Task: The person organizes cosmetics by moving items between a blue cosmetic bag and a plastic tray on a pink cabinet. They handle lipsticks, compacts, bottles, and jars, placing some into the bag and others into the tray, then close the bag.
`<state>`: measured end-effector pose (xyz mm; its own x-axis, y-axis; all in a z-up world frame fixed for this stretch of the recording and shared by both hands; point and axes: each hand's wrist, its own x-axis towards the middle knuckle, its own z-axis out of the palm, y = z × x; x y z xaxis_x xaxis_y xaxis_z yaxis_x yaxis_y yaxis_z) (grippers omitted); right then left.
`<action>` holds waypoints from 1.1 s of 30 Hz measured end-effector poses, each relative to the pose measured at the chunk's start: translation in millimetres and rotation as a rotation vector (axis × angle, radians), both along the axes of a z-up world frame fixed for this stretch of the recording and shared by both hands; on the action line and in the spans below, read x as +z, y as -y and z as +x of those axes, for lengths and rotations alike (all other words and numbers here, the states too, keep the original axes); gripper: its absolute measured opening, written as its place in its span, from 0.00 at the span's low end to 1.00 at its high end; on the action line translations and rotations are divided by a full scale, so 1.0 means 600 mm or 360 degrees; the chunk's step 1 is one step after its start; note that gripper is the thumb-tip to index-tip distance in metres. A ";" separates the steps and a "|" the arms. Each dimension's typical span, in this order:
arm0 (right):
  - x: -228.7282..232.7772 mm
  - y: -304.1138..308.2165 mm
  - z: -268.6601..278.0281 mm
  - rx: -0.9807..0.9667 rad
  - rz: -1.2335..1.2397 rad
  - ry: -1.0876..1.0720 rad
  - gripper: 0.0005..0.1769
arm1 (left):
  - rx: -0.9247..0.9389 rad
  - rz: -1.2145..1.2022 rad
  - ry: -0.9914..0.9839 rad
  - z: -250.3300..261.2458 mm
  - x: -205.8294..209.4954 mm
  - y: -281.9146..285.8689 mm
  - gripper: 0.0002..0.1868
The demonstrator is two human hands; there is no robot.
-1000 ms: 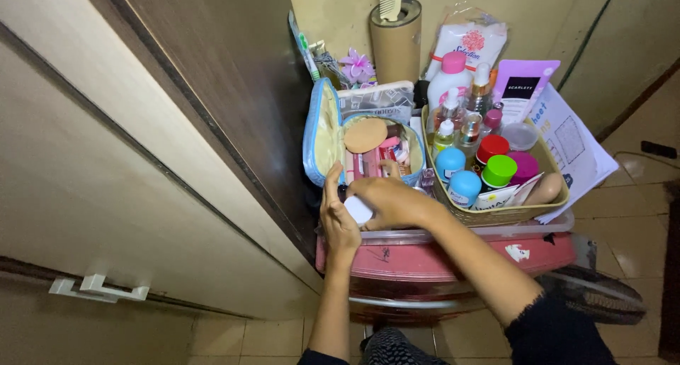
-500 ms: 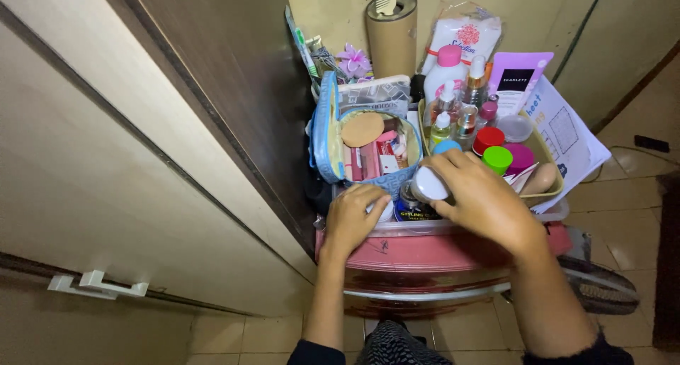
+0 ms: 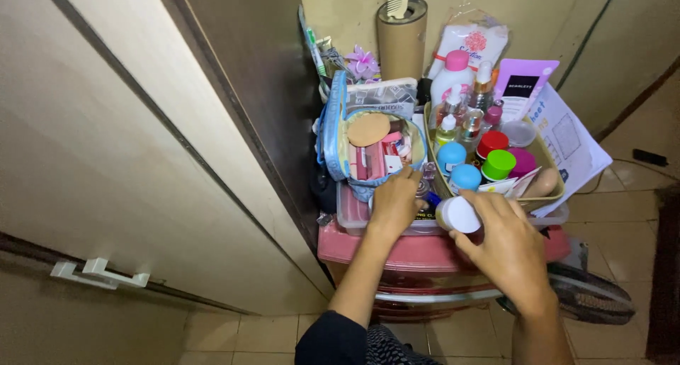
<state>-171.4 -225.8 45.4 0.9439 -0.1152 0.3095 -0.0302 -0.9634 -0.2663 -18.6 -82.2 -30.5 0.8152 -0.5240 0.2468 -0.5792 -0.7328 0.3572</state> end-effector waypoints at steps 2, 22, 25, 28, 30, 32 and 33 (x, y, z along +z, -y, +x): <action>-0.009 0.007 0.004 -0.0001 0.0004 0.0032 0.38 | -0.0037 0.0009 -0.0045 0.010 -0.001 0.001 0.32; -0.054 0.027 0.013 0.0180 0.1543 0.0294 0.41 | 0.0358 0.0017 -0.0230 -0.040 0.069 -0.155 0.24; -0.055 0.018 0.014 0.0193 0.1536 0.0275 0.41 | 0.0390 0.0176 -0.0331 0.000 0.030 -0.155 0.23; -0.060 0.017 0.016 0.0174 0.1482 0.0256 0.42 | 0.0424 0.0300 -0.0296 0.053 -0.024 -0.148 0.20; -0.057 0.017 0.013 0.0190 0.1431 0.0225 0.42 | 0.0509 0.0517 -0.0395 0.086 -0.068 -0.139 0.21; -0.065 0.022 0.007 0.0180 0.1427 0.0234 0.43 | 0.0542 0.0515 -0.0443 0.067 -0.045 -0.138 0.20; -0.069 0.024 0.003 0.0172 0.1422 0.0232 0.43 | 0.0580 0.0513 -0.0501 0.056 -0.035 -0.138 0.20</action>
